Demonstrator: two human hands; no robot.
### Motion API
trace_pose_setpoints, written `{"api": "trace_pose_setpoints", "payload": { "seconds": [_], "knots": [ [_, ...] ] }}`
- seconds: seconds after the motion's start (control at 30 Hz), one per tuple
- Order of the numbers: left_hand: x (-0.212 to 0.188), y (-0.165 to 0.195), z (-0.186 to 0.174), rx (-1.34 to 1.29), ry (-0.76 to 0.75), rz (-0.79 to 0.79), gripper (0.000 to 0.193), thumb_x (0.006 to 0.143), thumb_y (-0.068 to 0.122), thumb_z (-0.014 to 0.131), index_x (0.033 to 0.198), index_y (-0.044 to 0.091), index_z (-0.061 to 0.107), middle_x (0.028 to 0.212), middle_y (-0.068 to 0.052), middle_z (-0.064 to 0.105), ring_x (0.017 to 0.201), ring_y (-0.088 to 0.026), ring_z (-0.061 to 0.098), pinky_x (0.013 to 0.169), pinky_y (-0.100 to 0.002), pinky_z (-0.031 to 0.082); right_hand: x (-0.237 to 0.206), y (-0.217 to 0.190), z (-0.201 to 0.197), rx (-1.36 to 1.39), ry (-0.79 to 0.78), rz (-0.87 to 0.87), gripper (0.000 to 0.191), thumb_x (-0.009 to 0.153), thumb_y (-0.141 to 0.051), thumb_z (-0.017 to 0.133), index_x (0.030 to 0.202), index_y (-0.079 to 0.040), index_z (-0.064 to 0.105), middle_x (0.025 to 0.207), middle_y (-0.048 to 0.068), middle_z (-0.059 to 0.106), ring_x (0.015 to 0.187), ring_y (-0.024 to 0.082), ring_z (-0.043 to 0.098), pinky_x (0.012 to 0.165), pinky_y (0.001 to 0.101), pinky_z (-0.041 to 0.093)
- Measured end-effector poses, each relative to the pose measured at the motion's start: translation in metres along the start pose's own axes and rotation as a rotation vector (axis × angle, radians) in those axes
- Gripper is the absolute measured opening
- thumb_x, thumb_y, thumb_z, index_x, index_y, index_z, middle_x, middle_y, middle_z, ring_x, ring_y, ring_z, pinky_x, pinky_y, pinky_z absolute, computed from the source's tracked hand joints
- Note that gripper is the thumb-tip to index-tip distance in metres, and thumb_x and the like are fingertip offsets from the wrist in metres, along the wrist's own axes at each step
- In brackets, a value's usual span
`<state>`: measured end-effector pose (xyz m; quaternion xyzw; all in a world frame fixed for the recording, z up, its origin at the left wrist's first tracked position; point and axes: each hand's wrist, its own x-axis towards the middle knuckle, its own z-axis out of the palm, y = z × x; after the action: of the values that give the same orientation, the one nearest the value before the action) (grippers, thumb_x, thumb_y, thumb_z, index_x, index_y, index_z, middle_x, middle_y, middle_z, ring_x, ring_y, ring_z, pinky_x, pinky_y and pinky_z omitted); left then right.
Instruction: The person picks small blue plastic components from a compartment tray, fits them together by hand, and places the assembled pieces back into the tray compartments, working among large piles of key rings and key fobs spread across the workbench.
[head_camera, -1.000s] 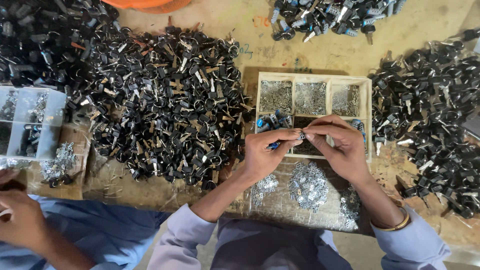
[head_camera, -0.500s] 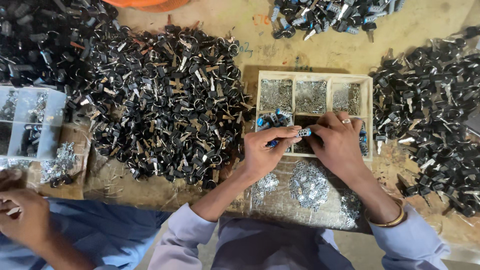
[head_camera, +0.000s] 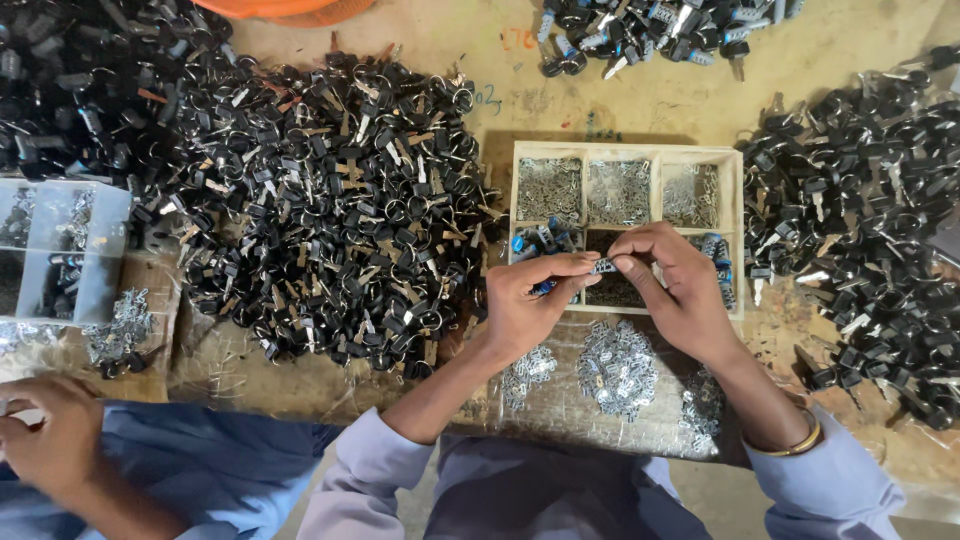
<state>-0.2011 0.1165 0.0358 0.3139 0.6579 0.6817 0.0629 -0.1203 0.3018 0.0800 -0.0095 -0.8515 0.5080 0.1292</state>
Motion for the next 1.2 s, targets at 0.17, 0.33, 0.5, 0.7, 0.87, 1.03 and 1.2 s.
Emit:
{"api": "trace_pose_setpoints", "payload": {
  "seconds": [0.17, 0.33, 0.5, 0.7, 0.87, 1.03, 1.2],
  "knots": [
    [-0.001, -0.006, 0.0, 0.027, 0.002, 0.012, 0.019, 0.089, -0.004, 0.08, 0.107, 0.001, 0.076, 0.112, -0.016, 0.077, 0.105, -0.024, 0.078, 0.089, -0.031, 0.068, 0.002, -0.007, -0.001, -0.031, -0.009, -0.001, 0.013, 0.097, 0.0, 0.069, 0.11, 0.0, 0.069, 0.109, 0.01, 0.07, 0.099, 0.019, 0.067, 0.085, 0.03, 0.052],
    [-0.004, -0.008, 0.001, 0.011, 0.002, -0.009, 0.019, 0.09, -0.005, 0.078, 0.108, 0.002, 0.076, 0.113, -0.016, 0.077, 0.104, -0.024, 0.078, 0.089, -0.03, 0.069, 0.004, -0.014, -0.011, -0.047, -0.061, 0.029, 0.021, 0.093, 0.001, 0.072, 0.112, -0.005, 0.075, 0.112, 0.008, 0.072, 0.092, 0.017, 0.069, 0.073, 0.0279, 0.053],
    [-0.004, -0.007, 0.001, 0.023, 0.0, 0.001, 0.019, 0.09, -0.006, 0.078, 0.108, 0.001, 0.076, 0.113, -0.015, 0.077, 0.106, -0.025, 0.078, 0.091, -0.031, 0.068, 0.003, -0.013, -0.007, -0.15, 0.001, -0.09, 0.02, 0.093, -0.002, 0.075, 0.112, -0.006, 0.076, 0.111, 0.008, 0.073, 0.099, 0.019, 0.071, 0.082, 0.0295, 0.056],
    [-0.003, -0.004, 0.001, 0.03, -0.01, 0.018, 0.019, 0.09, -0.006, 0.078, 0.108, 0.0, 0.075, 0.114, -0.015, 0.077, 0.107, -0.025, 0.078, 0.092, -0.031, 0.068, 0.0, -0.013, -0.007, -0.257, 0.125, -0.031, 0.015, 0.093, -0.006, 0.079, 0.107, -0.005, 0.076, 0.104, 0.009, 0.075, 0.093, 0.02, 0.073, 0.081, 0.0283, 0.056],
    [-0.003, -0.002, 0.001, 0.015, -0.001, 0.003, 0.02, 0.089, -0.006, 0.078, 0.108, 0.0, 0.076, 0.114, -0.015, 0.077, 0.107, -0.025, 0.077, 0.092, -0.031, 0.068, 0.0, -0.015, -0.008, -0.22, 0.107, 0.046, 0.012, 0.092, -0.007, 0.079, 0.103, -0.003, 0.077, 0.099, 0.008, 0.076, 0.084, 0.016, 0.071, 0.073, 0.0262, 0.054],
    [-0.003, -0.003, 0.001, 0.016, 0.0, 0.013, 0.021, 0.089, -0.007, 0.079, 0.108, 0.001, 0.075, 0.114, -0.015, 0.076, 0.108, -0.025, 0.077, 0.094, -0.032, 0.067, 0.001, -0.018, -0.009, -0.142, 0.044, 0.027, 0.013, 0.093, -0.003, 0.076, 0.106, -0.001, 0.075, 0.102, 0.009, 0.074, 0.081, 0.015, 0.067, 0.07, 0.0258, 0.052],
    [-0.003, -0.006, 0.0, 0.021, -0.013, 0.01, 0.022, 0.088, -0.007, 0.08, 0.108, 0.002, 0.076, 0.114, -0.014, 0.077, 0.107, -0.024, 0.078, 0.093, -0.031, 0.068, 0.0, -0.02, -0.009, -0.165, 0.029, -0.007, 0.018, 0.092, -0.001, 0.074, 0.11, -0.001, 0.074, 0.106, 0.01, 0.073, 0.085, 0.014, 0.068, 0.073, 0.0258, 0.053]
  ]
}}
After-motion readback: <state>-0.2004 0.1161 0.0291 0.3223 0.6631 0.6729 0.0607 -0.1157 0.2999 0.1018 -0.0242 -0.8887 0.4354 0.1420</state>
